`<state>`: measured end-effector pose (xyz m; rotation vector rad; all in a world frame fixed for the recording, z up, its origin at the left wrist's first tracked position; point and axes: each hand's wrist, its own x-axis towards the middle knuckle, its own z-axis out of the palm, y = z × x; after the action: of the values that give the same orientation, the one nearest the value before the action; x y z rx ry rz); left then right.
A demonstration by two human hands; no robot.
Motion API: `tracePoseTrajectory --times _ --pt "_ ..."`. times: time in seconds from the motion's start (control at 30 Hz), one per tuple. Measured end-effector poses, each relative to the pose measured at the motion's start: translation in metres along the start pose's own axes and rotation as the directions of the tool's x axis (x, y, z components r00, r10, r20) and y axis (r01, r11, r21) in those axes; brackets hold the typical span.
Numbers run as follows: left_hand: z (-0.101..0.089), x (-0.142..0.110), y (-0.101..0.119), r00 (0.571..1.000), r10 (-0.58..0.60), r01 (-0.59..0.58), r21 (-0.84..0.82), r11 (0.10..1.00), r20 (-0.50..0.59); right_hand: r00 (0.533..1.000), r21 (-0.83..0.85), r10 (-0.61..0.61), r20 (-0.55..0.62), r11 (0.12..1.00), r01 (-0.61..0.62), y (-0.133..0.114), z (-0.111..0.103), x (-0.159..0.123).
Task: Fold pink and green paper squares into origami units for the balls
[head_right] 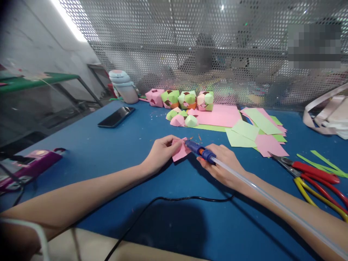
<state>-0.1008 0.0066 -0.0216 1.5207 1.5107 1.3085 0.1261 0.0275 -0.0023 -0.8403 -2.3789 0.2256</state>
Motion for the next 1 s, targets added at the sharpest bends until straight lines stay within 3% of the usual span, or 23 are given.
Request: tracePoseTrajectory --times 0.57,1.0 --pt "0.0003 -0.0042 0.0015 0.997 0.074 -0.075 0.064 0.995 0.014 0.997 -0.078 -0.041 0.071 0.996 0.046 0.0017 -0.0036 -0.0031" --pt "0.0012 -0.0023 -0.0012 0.996 0.087 -0.087 0.062 0.994 0.000 0.998 -0.117 0.009 0.057 0.993 -0.002 0.0024 -0.0038 -0.0043"
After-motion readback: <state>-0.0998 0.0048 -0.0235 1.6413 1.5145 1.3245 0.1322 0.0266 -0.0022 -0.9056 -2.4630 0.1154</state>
